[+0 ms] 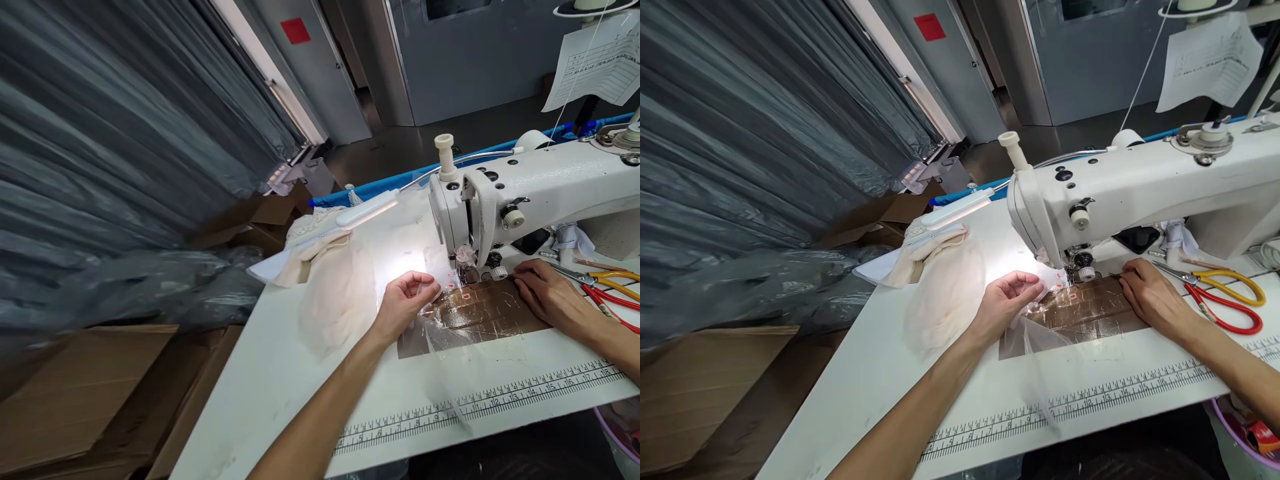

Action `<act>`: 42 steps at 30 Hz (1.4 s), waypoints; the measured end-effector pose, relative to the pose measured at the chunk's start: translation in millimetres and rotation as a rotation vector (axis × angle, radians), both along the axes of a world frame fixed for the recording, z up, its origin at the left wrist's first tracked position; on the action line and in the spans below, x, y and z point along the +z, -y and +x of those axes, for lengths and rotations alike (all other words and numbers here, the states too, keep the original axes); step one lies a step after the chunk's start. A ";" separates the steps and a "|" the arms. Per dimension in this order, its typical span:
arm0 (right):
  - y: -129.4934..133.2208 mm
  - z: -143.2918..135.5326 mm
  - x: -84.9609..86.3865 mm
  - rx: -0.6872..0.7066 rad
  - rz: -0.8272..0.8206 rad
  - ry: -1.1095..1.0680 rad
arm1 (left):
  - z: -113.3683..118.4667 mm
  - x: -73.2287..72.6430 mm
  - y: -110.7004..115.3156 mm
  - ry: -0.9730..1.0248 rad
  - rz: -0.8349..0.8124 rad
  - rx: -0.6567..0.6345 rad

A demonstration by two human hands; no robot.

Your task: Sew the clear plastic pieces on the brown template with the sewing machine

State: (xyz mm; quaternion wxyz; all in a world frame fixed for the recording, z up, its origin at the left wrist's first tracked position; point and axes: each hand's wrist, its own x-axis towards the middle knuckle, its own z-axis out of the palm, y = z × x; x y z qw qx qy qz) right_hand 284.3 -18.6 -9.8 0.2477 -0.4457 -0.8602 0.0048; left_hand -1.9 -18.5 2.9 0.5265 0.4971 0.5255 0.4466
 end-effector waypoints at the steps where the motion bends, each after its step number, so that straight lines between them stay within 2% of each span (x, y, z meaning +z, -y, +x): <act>1: 0.0 -0.8 0.6 -0.006 0.005 -0.017 | 1.0 0.0 -0.3 0.013 -0.001 0.015; 4: 2.0 -3.9 4.1 0.012 -0.005 -0.099 | 1.7 1.1 -1.1 0.042 -0.010 0.019; 6: 5.0 -6.5 7.3 0.031 -0.057 -0.163 | 0.7 2.6 -0.9 0.041 -0.031 -0.024; 12: 16.9 -16.7 17.5 0.023 -0.393 -0.222 | -0.8 7.0 5.8 0.014 -0.097 -0.208; 16: 20.8 -31.5 24.4 0.078 -0.361 -0.174 | 1.9 7.5 11.2 0.008 -0.092 -0.314; 22: 16.8 -60.4 31.1 0.246 -0.456 -0.321 | 0.3 0.2 10.8 -0.043 -0.023 -0.345; 24: 14.8 -63.9 31.5 0.241 -0.495 -0.335 | 0.1 -2.2 12.8 -0.146 0.048 -0.327; 26: 13.2 -62.7 31.0 0.204 -0.517 -0.317 | 1.2 -2.9 17.7 -0.322 0.186 -0.361; 30: 11.1 -52.0 28.8 0.058 -0.461 -0.249 | 1.2 4.1 28.3 -0.707 0.547 -0.592; 31: 10.7 -49.3 28.4 0.013 -0.437 -0.227 | -0.8 7.7 28.9 -0.771 0.632 -0.599; 32: 10.3 -46.9 28.0 -0.031 -0.417 -0.204 | -4.0 12.0 28.4 -0.814 0.705 -0.563; 34: 9.5 -43.5 27.4 -0.103 -0.390 -0.162 | -12.2 22.1 25.3 -0.859 0.815 -0.409; 36: 8.5 -42.0 26.5 -0.120 -0.368 -0.136 | -19.6 32.7 23.7 -0.885 0.880 -0.257; 37: 8.1 -41.9 26.0 -0.104 -0.350 -0.130 | -21.7 37.4 25.1 -0.902 0.901 -0.220; 39: 8.0 -42.5 25.0 -0.043 -0.301 -0.135 | -21.4 44.2 33.5 -0.934 0.928 -0.234; 42: 10.9 -47.0 24.2 0.077 -0.251 -0.178 | -11.7 44.8 57.0 -0.947 0.966 -0.344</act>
